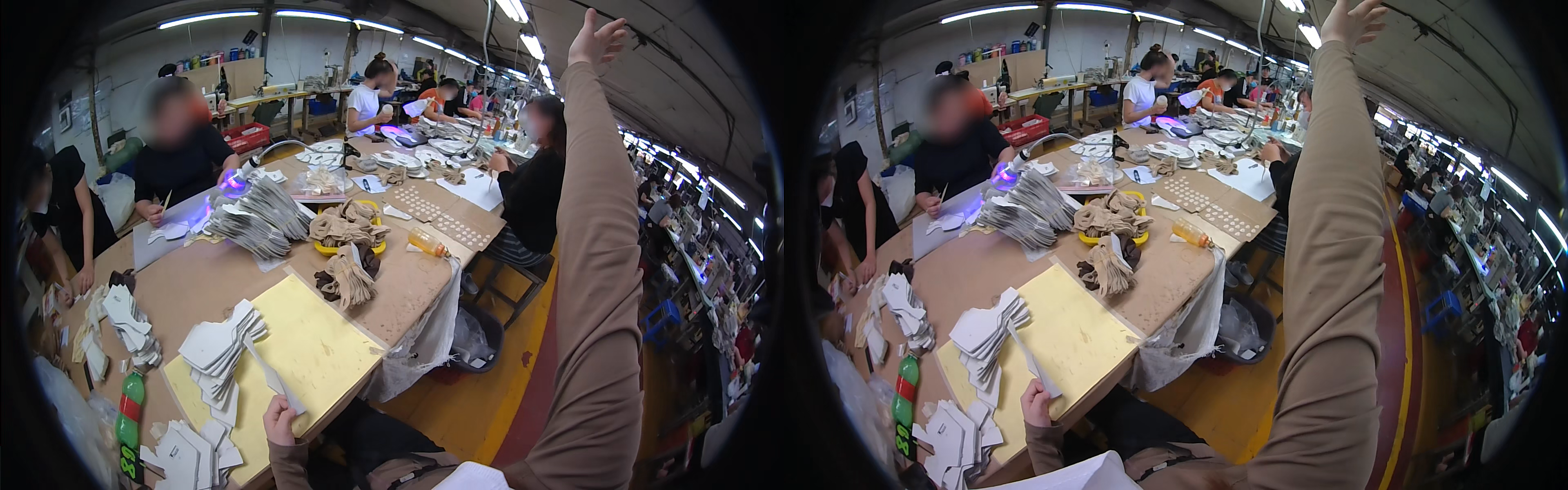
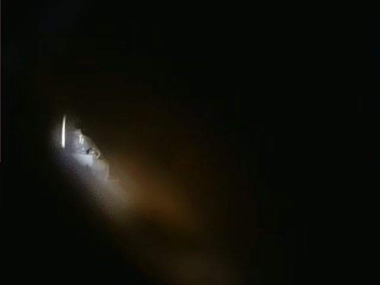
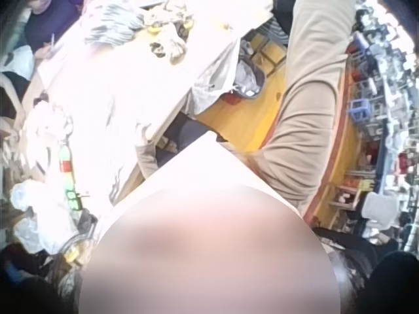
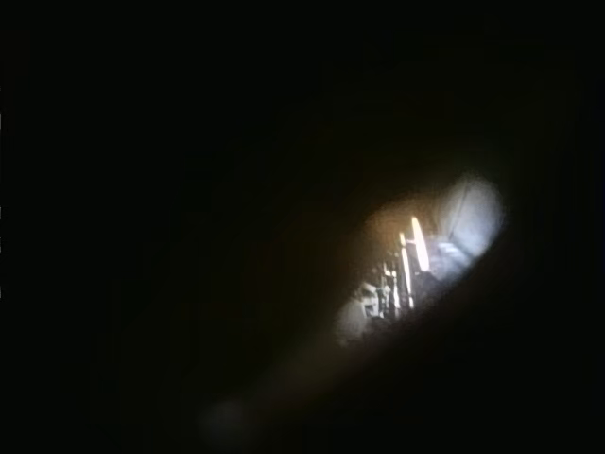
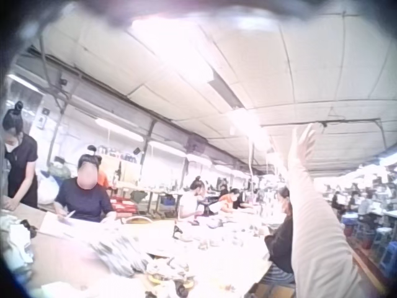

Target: The person folds white paper pieces along pre-cut creases and stacks them on the table. The person repeatedly picks up individual pieces, folds them, and places them into a growing pile.

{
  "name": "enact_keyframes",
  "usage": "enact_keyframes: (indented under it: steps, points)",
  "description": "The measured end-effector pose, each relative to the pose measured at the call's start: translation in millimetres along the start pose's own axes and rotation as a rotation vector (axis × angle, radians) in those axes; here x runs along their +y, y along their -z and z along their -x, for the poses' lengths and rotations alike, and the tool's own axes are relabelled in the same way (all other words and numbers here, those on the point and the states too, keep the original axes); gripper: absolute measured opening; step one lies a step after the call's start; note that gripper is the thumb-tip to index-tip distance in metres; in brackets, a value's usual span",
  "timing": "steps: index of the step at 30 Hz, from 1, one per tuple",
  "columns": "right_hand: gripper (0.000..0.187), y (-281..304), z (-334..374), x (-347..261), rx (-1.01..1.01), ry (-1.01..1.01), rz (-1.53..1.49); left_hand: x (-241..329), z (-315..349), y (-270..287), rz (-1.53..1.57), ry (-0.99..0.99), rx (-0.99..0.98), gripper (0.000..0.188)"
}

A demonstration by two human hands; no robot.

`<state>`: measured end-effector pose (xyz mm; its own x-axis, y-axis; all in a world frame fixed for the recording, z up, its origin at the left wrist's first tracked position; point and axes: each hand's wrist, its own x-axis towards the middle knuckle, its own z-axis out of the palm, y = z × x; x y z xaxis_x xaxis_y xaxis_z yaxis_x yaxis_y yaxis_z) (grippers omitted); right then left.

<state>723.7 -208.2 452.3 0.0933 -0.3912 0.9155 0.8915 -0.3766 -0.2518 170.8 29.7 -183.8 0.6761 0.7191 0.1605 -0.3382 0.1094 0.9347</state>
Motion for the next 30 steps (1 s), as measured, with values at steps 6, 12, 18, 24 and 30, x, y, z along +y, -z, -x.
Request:
enact_keyframes:
  steps: [6,12,18,24,30]
  points:
    - [0.097,-12,66,-20,-0.048,0.038,-0.015,3,15,-2,-0.004,0.04,0.028,0.003]
    - [0.082,-18,225,-29,-0.723,0.197,-0.333,5,19,-5,-0.013,0.062,0.033,0.009]
    - [0.038,110,486,-150,-1.319,0.741,-0.832,9,10,-29,-0.034,-0.019,0.137,0.017]
    - [0.025,179,577,-246,-1.405,-0.115,-1.238,26,-16,-54,0.014,-0.094,0.374,0.014]
    - [0.023,182,565,-233,-1.528,-0.54,-1.295,33,-19,-80,0.016,-0.172,0.352,0.014]
